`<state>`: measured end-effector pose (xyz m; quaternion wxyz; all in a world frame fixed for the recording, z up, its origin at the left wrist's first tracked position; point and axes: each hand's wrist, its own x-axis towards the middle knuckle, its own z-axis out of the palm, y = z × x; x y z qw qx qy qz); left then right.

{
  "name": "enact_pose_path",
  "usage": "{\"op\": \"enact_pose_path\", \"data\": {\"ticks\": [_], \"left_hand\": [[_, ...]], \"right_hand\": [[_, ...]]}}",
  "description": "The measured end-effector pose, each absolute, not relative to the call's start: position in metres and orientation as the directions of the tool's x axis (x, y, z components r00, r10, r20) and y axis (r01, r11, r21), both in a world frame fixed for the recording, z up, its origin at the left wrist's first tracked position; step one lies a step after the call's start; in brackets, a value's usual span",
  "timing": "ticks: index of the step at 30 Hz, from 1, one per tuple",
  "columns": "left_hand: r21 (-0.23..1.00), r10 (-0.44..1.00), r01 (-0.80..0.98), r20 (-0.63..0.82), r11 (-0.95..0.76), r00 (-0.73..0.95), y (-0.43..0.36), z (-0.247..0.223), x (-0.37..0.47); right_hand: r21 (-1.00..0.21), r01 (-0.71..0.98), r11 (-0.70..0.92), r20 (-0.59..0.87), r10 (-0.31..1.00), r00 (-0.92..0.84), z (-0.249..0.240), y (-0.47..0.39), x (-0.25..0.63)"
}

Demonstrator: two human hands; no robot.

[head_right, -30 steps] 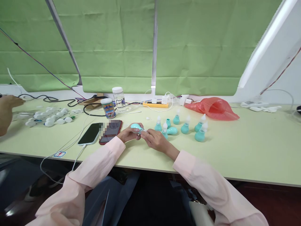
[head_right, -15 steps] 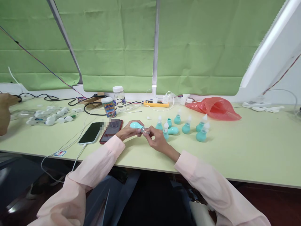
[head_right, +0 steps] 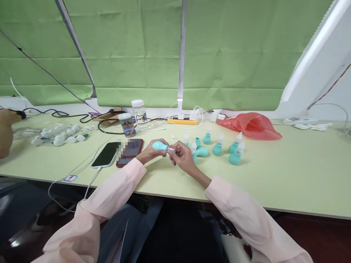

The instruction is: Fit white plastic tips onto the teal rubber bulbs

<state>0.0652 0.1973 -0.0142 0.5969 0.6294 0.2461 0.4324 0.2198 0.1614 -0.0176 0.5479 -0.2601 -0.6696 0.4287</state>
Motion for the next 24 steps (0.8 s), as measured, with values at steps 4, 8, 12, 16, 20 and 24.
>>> {"op": "enact_pose_path", "data": {"ticks": [4, 8, 12, 16, 20, 24], "left_hand": [[0.935, 0.797, -0.355, 0.23, -0.021, 0.559, 0.189, -0.012, 0.079], [0.927, 0.788, -0.372, 0.199, 0.041, 0.582, 0.19, -0.005, 0.08], [0.949, 0.898, -0.299, 0.214, -0.098, 0.384, 0.21, 0.001, 0.067], [0.852, 0.921, 0.354, 0.38, -0.385, 0.086, 0.238, -0.007, 0.066], [0.325, 0.875, 0.872, 0.438, -0.366, 0.204, 0.258, -0.024, 0.083], [0.125, 0.908, 0.928, 0.288, -0.352, 0.305, 0.274, -0.036, 0.102]], "right_hand": [[-0.835, -0.144, 0.531, 0.547, 0.83, -0.112, -0.016, 0.16, 0.211], [-0.803, -0.058, 0.593, 0.595, 0.804, -0.016, -0.02, 0.162, 0.208], [-0.642, 0.23, 0.732, 0.765, 0.631, 0.129, -0.021, 0.163, 0.214], [-0.423, 0.434, 0.795, 0.902, 0.417, 0.116, -0.017, 0.163, 0.221], [-0.372, 0.412, 0.832, 0.928, 0.333, 0.167, -0.016, 0.166, 0.222], [-0.408, 0.245, 0.879, 0.913, 0.385, 0.136, -0.02, 0.171, 0.222]]}}
